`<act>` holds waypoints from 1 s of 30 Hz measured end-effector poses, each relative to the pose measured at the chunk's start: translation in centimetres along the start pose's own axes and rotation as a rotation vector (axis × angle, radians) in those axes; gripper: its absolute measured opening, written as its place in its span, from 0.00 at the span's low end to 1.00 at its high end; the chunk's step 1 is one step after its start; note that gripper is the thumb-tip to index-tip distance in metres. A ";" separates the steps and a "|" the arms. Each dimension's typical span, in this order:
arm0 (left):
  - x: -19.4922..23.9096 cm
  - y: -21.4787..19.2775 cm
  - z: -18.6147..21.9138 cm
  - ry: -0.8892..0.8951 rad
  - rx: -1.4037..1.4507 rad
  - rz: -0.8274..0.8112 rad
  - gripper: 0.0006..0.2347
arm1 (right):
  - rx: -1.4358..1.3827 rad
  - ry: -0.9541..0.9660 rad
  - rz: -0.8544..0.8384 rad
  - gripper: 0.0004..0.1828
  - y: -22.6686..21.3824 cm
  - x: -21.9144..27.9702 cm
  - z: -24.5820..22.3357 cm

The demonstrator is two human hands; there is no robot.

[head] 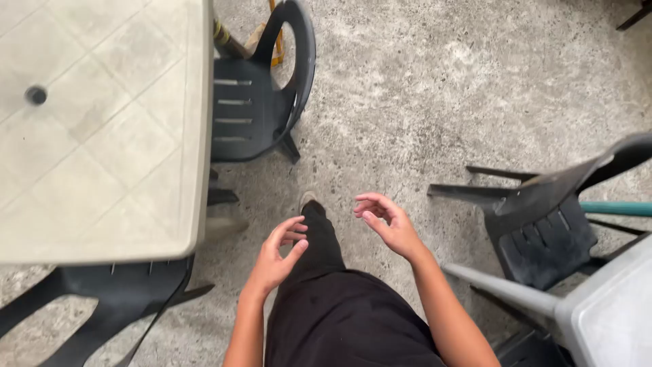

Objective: Sweeping the concrete floor with a broom and dustpan followed by wiping down plastic chairs with a spray cleaner and cloth.

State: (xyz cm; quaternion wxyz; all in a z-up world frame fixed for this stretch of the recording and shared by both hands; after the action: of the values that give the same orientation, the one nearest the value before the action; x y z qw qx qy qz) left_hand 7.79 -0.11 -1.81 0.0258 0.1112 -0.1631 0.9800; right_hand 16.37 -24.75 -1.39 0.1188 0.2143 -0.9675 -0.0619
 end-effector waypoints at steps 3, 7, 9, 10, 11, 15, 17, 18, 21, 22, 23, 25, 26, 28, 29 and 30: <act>-10.4 -1.5 3.8 0.001 -0.132 -0.035 0.21 | -0.006 0.021 -0.013 0.19 -2.4 -7.0 -2.3; -23.7 -1.6 9.6 0.029 -0.092 -0.156 0.21 | 0.004 0.024 0.013 0.19 -7.9 -14.4 -7.0; -29.5 -2.0 13.8 0.119 -0.185 -0.198 0.20 | -0.098 0.005 0.041 0.19 -11.3 -17.4 -8.4; -32.2 -2.1 15.0 0.107 -0.188 -0.198 0.20 | -0.106 0.013 0.037 0.19 -12.6 -18.6 -8.2; -35.3 -1.9 16.2 0.106 -0.181 -0.181 0.20 | -0.141 0.033 0.045 0.20 -14.9 -20.5 -8.0; -43.5 0.3 15.6 -0.014 -0.158 -0.085 0.21 | -0.119 0.159 -0.020 0.20 -23.1 -27.9 -5.2; -46.5 2.3 12.9 -0.006 -0.110 0.055 0.19 | -0.049 0.190 -0.098 0.20 -26.0 -33.0 -7.2; -48.1 2.4 12.0 0.035 -0.083 0.157 0.18 | 0.007 0.193 -0.134 0.20 -26.8 -35.7 -8.2; -51.4 4.9 13.5 -0.084 0.060 0.234 0.15 | 0.072 0.326 -0.263 0.21 -30.1 -41.0 -9.5; -52.6 3.9 15.6 -0.081 0.062 0.280 0.15 | 0.088 0.314 -0.305 0.21 -30.5 -44.4 -10.8; -52.6 3.8 16.8 -0.176 -0.022 0.215 0.16 | 0.118 0.369 -0.324 0.21 -30.3 -46.4 -11.2; -53.3 3.0 17.1 -0.284 -0.088 0.191 0.16 | 0.170 0.424 -0.389 0.21 -29.0 -51.2 -12.9; -54.2 1.9 16.7 -0.255 -0.060 0.294 0.15 | 0.252 0.400 -0.420 0.21 -28.1 -54.1 -14.3; -56.4 -0.9 14.9 -0.221 -0.038 0.418 0.15 | 0.337 0.361 -0.468 0.21 -25.8 -59.5 -15.8; -57.3 -2.6 13.2 -0.266 -0.018 0.486 0.15 | 0.325 0.312 -0.506 0.20 -24.3 -62.0 -16.2; -58.2 -4.4 11.6 -0.310 0.003 0.554 0.15 | 0.312 0.263 -0.545 0.20 -22.7 -64.5 -16.7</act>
State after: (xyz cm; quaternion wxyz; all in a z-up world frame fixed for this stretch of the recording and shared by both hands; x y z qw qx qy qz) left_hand 67.33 -0.58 -2.92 -0.2676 0.2107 -0.1877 0.9213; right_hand 86.51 -18.63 -2.27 0.1875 0.4866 -0.8489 0.0856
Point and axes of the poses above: each hand's wrist, its own x-axis away from the middle knuckle, its own y-axis out of the palm, z = x × y, the point moved 8 cm from there along -x, towards the middle knuckle, and after that the axes turned 13 degrees about -x, right-handed, at the moved point
